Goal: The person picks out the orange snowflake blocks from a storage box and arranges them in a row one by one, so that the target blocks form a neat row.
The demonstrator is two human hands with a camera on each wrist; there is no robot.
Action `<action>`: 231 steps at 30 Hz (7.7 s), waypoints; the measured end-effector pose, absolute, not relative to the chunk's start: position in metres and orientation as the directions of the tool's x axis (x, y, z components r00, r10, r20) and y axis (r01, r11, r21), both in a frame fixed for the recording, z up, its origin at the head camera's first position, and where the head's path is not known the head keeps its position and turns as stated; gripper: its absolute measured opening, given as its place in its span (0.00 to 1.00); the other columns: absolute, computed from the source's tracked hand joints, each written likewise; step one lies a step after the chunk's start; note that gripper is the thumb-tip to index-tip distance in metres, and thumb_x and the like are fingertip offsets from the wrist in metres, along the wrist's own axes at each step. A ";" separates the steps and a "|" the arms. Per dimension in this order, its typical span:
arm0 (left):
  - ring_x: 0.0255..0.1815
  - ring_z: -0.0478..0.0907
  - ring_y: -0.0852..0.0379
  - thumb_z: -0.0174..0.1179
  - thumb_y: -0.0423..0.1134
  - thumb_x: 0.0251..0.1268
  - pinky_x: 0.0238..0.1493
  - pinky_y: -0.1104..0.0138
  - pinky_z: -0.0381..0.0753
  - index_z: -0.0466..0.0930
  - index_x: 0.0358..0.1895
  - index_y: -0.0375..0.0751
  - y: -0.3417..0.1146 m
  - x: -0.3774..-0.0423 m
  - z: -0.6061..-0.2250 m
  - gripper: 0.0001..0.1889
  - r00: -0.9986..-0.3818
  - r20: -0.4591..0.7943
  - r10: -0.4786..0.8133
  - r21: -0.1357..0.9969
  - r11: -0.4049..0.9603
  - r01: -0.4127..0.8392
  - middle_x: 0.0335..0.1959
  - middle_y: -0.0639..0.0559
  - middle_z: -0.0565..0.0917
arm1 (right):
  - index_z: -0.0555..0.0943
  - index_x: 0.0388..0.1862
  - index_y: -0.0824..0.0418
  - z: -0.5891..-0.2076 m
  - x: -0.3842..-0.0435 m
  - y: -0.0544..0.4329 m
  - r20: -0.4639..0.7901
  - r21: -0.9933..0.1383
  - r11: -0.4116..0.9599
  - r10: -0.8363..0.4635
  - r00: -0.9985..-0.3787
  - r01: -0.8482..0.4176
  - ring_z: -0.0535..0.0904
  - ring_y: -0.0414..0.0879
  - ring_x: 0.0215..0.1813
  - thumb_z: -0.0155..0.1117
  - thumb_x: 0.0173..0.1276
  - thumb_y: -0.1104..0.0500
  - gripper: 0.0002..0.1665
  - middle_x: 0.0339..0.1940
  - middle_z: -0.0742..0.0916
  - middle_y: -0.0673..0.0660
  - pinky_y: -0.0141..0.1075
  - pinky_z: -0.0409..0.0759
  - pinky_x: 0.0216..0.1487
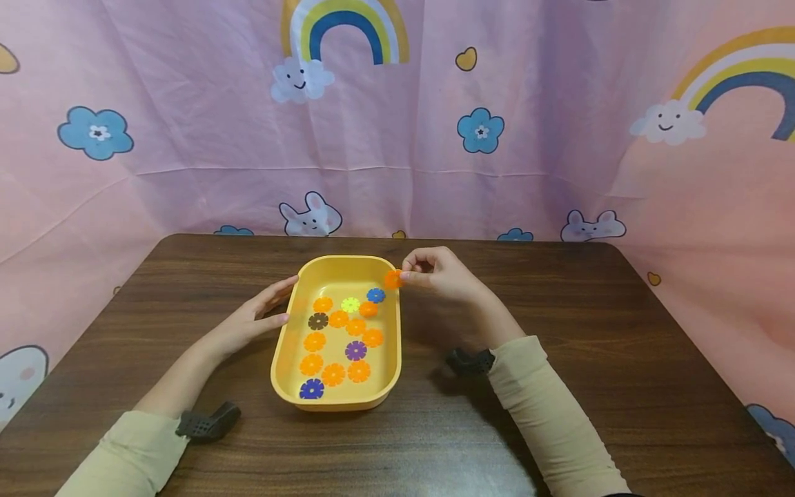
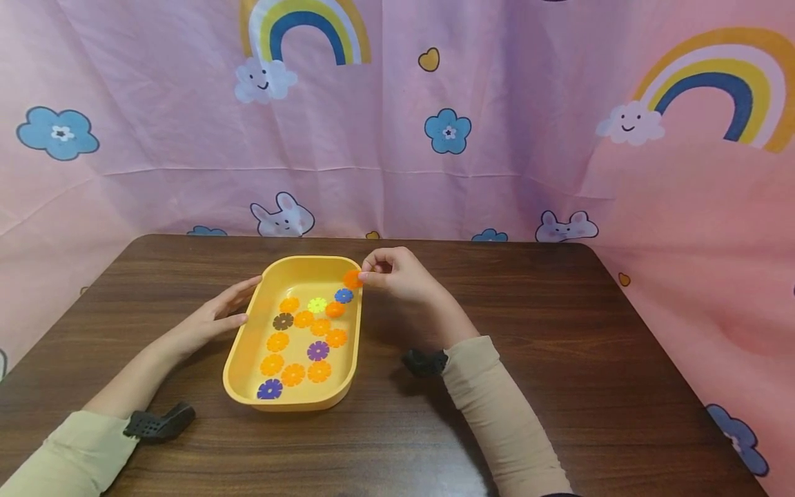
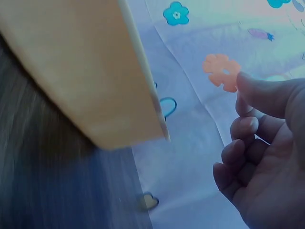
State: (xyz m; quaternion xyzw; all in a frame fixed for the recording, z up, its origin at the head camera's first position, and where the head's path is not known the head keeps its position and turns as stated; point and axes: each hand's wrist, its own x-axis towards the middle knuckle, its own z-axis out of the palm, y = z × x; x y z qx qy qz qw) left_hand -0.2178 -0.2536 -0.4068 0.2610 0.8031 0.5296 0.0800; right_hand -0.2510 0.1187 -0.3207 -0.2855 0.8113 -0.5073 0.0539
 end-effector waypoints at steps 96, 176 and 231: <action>0.70 0.54 0.35 0.52 0.35 0.72 0.61 0.38 0.59 0.49 0.76 0.45 -0.253 -0.217 -0.408 0.33 -0.858 0.146 0.492 0.884 0.325 0.336 0.73 0.36 0.56 | 0.84 0.44 0.62 -0.353 -0.244 0.133 0.316 -0.700 0.482 -0.452 -0.834 -0.526 0.71 0.47 0.35 0.71 0.61 0.58 0.14 0.33 0.78 0.51 0.37 0.72 0.36; 0.70 0.53 0.33 0.51 0.35 0.72 0.60 0.36 0.58 0.49 0.76 0.44 -0.255 -0.217 -0.410 0.33 -0.849 0.158 0.504 0.884 0.310 0.349 0.73 0.34 0.55 | 0.84 0.35 0.46 -0.356 -0.221 0.001 -0.265 -0.408 0.480 -0.876 -0.402 -0.777 0.70 0.35 0.44 0.80 0.47 0.52 0.16 0.40 0.77 0.41 0.26 0.65 0.45; 0.72 0.47 0.32 0.52 0.37 0.72 0.61 0.34 0.52 0.48 0.76 0.45 -0.252 -0.217 -0.409 0.34 -0.861 0.121 0.493 0.891 0.328 0.313 0.74 0.36 0.51 | 0.78 0.29 0.60 -0.317 -0.228 0.077 0.265 -0.732 0.220 -0.780 -0.567 -0.645 0.71 0.50 0.42 0.66 0.65 0.64 0.05 0.32 0.77 0.51 0.45 0.70 0.46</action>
